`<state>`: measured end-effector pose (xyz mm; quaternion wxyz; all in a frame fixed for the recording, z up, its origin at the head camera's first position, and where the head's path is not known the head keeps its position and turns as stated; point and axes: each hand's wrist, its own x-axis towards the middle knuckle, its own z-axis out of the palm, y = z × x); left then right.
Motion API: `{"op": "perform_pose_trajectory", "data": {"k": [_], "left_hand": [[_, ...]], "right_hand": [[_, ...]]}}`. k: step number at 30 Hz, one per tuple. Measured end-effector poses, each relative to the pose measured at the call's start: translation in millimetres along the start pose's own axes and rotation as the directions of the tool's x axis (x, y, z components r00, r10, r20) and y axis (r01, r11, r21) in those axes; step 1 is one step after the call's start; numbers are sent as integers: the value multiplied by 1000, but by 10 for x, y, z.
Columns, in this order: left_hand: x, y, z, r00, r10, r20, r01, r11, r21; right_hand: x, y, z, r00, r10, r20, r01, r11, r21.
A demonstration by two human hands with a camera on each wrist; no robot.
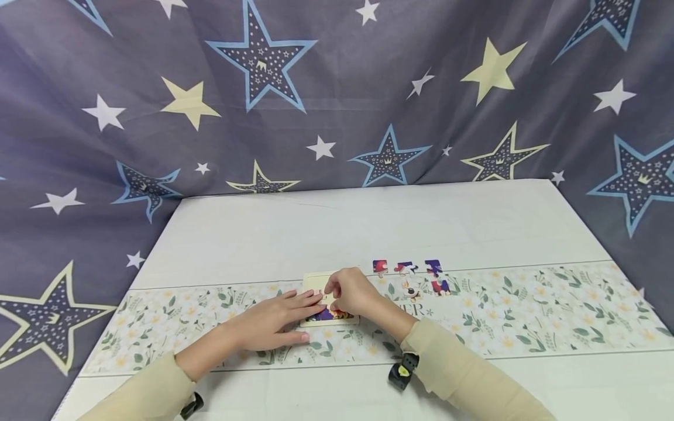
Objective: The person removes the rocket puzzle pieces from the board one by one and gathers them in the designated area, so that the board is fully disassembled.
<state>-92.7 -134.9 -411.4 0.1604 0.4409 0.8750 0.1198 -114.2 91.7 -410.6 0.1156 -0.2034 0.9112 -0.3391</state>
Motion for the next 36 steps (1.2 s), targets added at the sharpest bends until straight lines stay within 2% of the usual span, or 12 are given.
{"op": "perform_pose_trajectory", "data": {"k": [8, 15, 24, 36], "left_hand": [[-113, 19, 10, 1000, -7, -8, 7, 1000, 10], [-196, 44, 37, 1000, -29, -9, 29, 1000, -4], [-238, 50, 80, 999, -31, -27, 30, 999, -27], [-233, 36, 77, 1000, -20, 6, 20, 1000, -13]], "right_hand": [[-4, -39, -17, 1000, -25, 6, 25, 1000, -14], [32, -94, 6, 1000, -5, 19, 6, 1000, -16], [81, -141, 27, 1000, -5, 9, 5, 999, -49], [136, -119, -5, 1000, -10, 12, 10, 999, 44]]}}
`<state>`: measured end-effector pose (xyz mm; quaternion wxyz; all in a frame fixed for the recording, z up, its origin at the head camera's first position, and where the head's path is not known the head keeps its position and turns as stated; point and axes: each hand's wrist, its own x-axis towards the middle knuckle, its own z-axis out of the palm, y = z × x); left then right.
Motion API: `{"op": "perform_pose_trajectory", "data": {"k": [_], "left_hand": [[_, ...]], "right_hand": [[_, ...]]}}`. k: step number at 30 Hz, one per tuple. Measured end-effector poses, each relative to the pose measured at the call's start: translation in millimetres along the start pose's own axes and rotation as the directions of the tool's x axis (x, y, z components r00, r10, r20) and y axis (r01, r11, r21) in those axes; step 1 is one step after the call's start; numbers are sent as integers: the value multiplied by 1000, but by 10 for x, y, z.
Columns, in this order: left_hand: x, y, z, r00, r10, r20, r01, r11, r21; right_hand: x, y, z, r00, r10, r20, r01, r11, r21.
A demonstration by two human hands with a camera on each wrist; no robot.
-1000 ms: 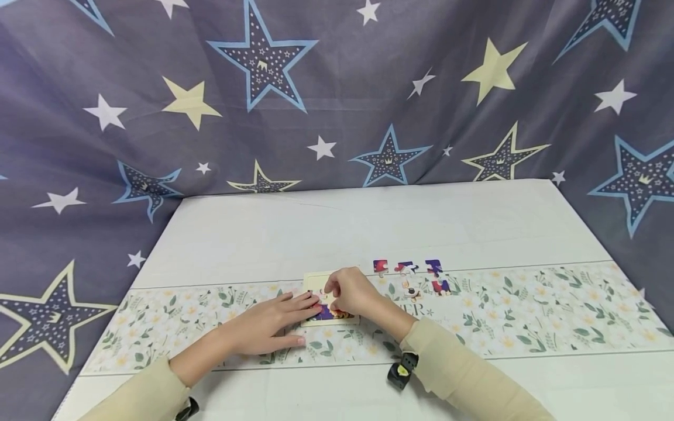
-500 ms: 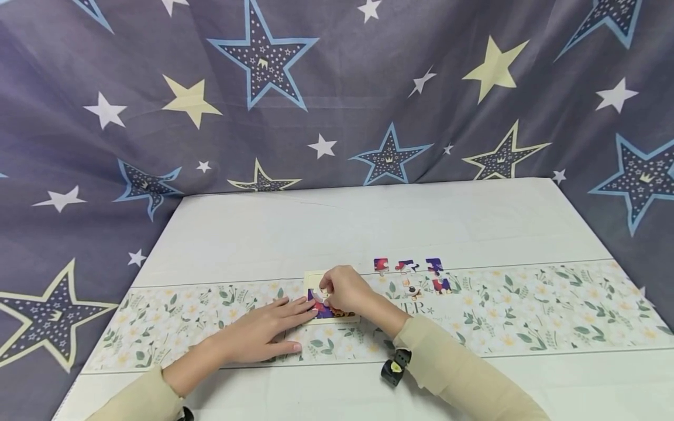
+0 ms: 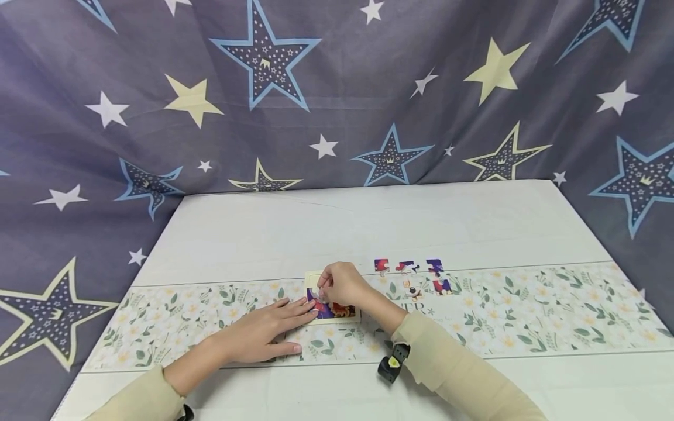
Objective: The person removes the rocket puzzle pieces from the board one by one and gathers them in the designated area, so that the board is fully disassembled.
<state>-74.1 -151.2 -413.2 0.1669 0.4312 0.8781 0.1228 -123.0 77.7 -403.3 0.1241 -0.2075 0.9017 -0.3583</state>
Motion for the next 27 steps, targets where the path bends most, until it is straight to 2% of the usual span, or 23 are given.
{"op": "perform_pose_trajectory", "data": {"k": [5, 10, 14, 20, 27], "left_hand": [[1, -5, -5, 1000, -1, 2, 1, 1000, 17], [6, 1, -6, 1000, -10, 7, 10, 1000, 11], [11, 12, -3, 1000, -18, 10, 18, 1000, 10], [18, 25, -14, 1000, -17, 8, 17, 1000, 20], [22, 25, -33, 1000, -17, 13, 17, 1000, 16]], "right_hand": [[10, 9, 1, 1000, 16, 9, -16, 999, 45], [45, 29, 38, 995, 95, 6, -95, 990, 106], [72, 21, 65, 990, 140, 5, -140, 985, 105], [120, 0, 75, 986, 169, -2, -168, 980, 104], [168, 12, 58, 972, 233, 35, -236, 962, 137]]}}
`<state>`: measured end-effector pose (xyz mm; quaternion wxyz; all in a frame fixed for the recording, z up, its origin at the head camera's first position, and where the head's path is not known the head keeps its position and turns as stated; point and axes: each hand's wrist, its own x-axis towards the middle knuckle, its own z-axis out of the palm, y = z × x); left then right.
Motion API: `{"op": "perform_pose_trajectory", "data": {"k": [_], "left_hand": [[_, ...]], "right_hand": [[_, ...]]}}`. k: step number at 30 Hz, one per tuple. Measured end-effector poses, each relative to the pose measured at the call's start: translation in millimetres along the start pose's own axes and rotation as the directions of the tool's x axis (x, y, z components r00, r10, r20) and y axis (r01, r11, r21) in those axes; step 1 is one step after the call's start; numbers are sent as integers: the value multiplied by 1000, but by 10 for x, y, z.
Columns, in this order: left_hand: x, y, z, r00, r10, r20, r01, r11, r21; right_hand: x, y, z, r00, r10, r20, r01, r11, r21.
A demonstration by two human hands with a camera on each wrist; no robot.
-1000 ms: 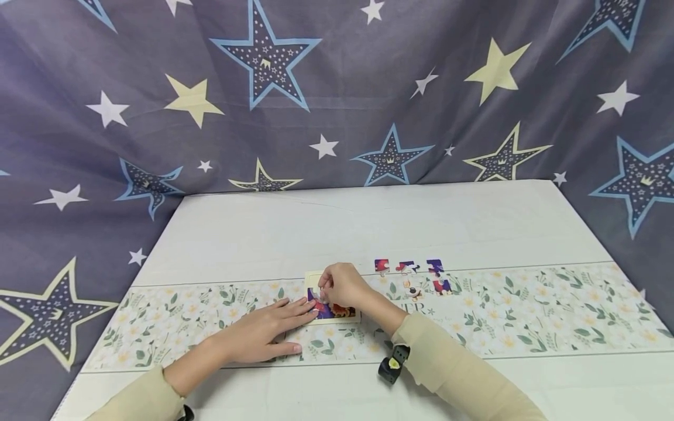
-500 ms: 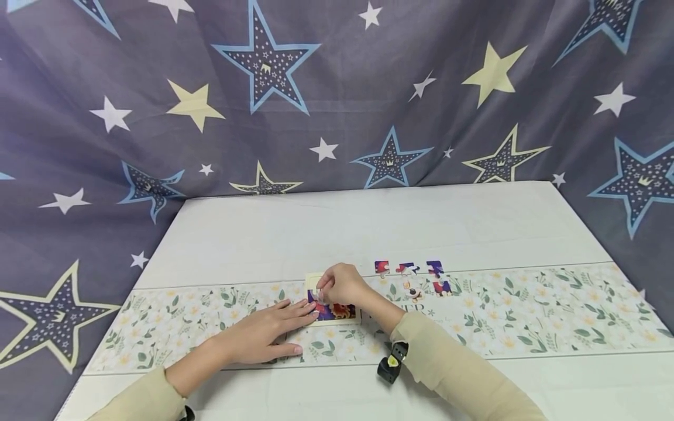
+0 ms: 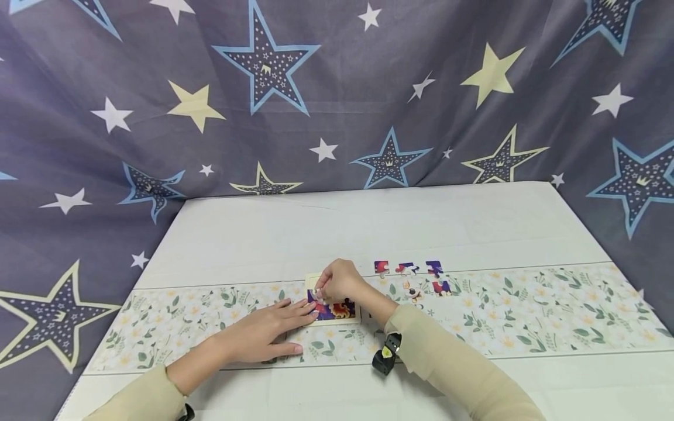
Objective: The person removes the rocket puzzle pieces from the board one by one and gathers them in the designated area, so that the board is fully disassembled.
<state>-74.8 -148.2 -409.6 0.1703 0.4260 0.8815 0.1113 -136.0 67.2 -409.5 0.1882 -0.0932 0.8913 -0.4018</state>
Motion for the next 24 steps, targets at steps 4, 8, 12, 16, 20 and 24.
{"op": "perform_pose_trajectory", "data": {"k": [4, 8, 12, 16, 20, 24], "left_hand": [[2, -1, -10, 1000, 3, 4, -3, 1000, 6], [1, 3, -22, 1000, 7, 2, -7, 1000, -11], [-1, 1, -28, 1000, 15, -2, -15, 1000, -15], [-5, -2, -32, 1000, 21, -7, -21, 1000, -8], [-6, -4, -31, 1000, 23, -7, -23, 1000, -9], [-5, -3, -25, 1000, 22, -2, -22, 1000, -6]], "right_hand": [[24, -4, -23, 1000, 20, 23, -20, 1000, 13], [37, -17, -40, 999, 25, 44, -26, 1000, 12], [53, -32, -55, 998, 30, 57, -31, 1000, 4], [65, -43, -63, 997, 40, 72, -41, 999, 6], [66, -41, -59, 995, 64, 73, -65, 998, 9], [54, -22, -49, 993, 103, 66, -106, 994, 35]]}}
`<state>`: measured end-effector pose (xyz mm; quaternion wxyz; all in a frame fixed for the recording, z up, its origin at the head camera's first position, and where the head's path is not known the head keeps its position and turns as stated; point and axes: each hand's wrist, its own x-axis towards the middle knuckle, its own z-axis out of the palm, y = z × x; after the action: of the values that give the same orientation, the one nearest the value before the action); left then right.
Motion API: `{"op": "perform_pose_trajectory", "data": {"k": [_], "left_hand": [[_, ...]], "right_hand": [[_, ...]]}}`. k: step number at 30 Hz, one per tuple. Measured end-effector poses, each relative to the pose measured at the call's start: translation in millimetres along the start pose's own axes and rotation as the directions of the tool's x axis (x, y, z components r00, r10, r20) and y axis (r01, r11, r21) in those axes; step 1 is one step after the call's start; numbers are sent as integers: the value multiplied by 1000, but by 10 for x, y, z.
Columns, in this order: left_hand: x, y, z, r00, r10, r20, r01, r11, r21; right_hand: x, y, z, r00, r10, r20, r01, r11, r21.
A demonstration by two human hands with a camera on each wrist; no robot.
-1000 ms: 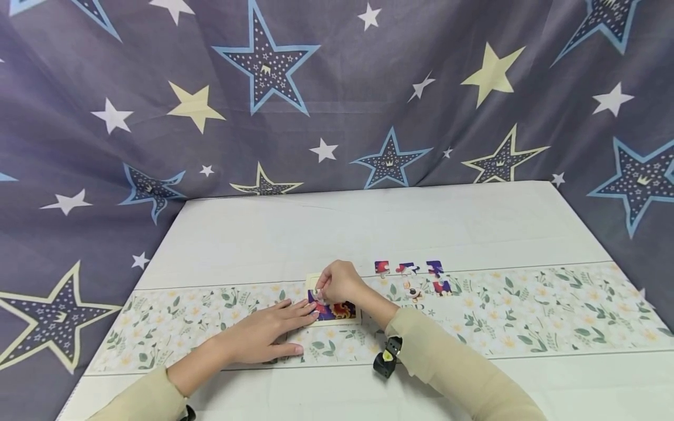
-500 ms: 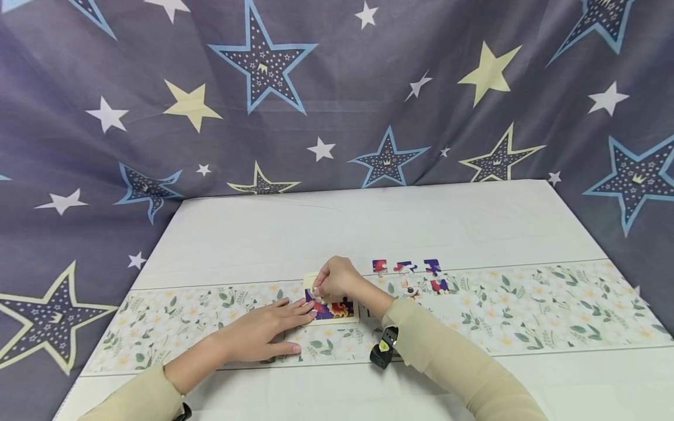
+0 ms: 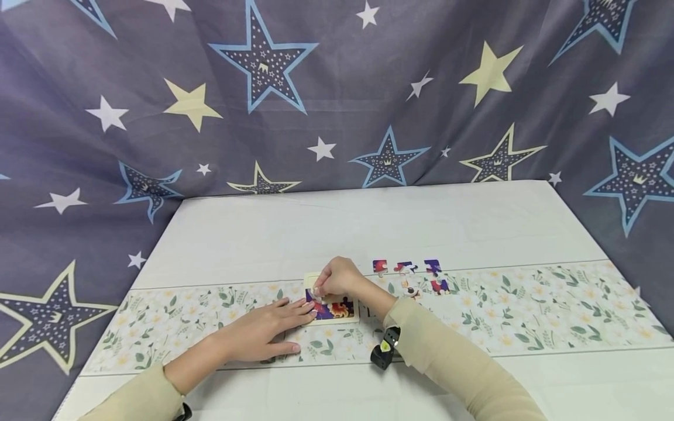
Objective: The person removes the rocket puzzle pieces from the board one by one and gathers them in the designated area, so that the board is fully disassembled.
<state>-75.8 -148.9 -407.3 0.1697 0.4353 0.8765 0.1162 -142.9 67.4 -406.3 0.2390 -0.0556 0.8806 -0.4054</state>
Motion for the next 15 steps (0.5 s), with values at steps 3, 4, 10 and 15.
{"op": "perform_pose_trajectory", "data": {"k": [3, 4, 10, 15], "left_hand": [[2, -1, 4, 1000, 8, -7, -8, 1000, 6], [2, -2, 4, 1000, 9, -11, -9, 1000, 7], [2, -7, 9, 999, 25, -35, -24, 1000, 14], [1, 0, 11, 999, 17, -28, -17, 1000, 11]], "right_hand": [[-10, 15, 7, 1000, 5, -11, -4, 1000, 10], [-15, 19, 9, 1000, 5, -15, -5, 1000, 17], [-24, 45, 9, 999, -8, -51, 10, 1000, 26], [-16, 47, -56, 991, -28, -131, 31, 999, 20]]}}
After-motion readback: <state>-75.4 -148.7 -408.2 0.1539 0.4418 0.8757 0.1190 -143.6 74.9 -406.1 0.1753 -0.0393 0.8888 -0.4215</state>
